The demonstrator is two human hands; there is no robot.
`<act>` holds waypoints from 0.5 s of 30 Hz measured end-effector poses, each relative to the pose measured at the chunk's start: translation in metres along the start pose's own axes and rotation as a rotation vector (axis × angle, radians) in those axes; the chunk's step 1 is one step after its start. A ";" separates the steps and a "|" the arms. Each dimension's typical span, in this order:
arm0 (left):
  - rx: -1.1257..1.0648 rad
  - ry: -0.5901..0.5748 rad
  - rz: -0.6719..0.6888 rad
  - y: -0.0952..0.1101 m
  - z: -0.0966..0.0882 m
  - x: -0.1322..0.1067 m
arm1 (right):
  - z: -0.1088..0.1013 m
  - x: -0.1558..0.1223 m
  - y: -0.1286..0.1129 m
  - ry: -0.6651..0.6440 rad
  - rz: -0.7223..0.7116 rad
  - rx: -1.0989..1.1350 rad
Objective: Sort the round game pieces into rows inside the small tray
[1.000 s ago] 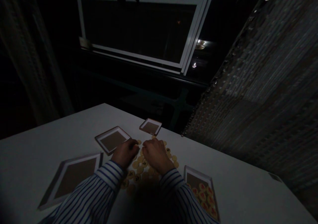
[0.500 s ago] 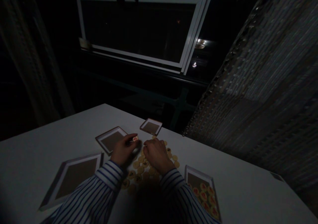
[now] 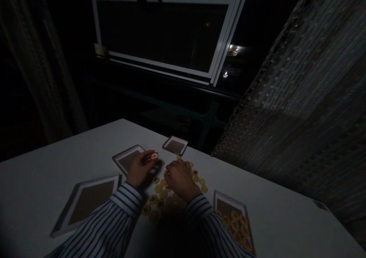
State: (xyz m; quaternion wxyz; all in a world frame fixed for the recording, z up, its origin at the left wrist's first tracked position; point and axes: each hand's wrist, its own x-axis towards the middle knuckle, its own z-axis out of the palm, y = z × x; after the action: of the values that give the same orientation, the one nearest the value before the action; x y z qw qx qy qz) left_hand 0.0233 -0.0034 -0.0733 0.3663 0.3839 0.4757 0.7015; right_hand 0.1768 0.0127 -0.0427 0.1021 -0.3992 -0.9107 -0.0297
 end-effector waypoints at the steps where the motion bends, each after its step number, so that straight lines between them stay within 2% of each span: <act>1: -0.024 0.016 -0.002 0.001 0.000 0.000 | 0.001 0.000 0.000 0.002 -0.003 -0.005; 15: -0.095 0.101 -0.132 0.012 -0.002 0.000 | 0.000 0.000 -0.001 -0.025 -0.054 -0.015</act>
State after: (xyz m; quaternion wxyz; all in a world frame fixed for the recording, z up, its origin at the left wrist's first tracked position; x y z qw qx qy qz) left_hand 0.0201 -0.0076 -0.0625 0.4053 0.2980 0.4840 0.7160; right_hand 0.1758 0.0119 -0.0431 0.0867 -0.3755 -0.9221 -0.0342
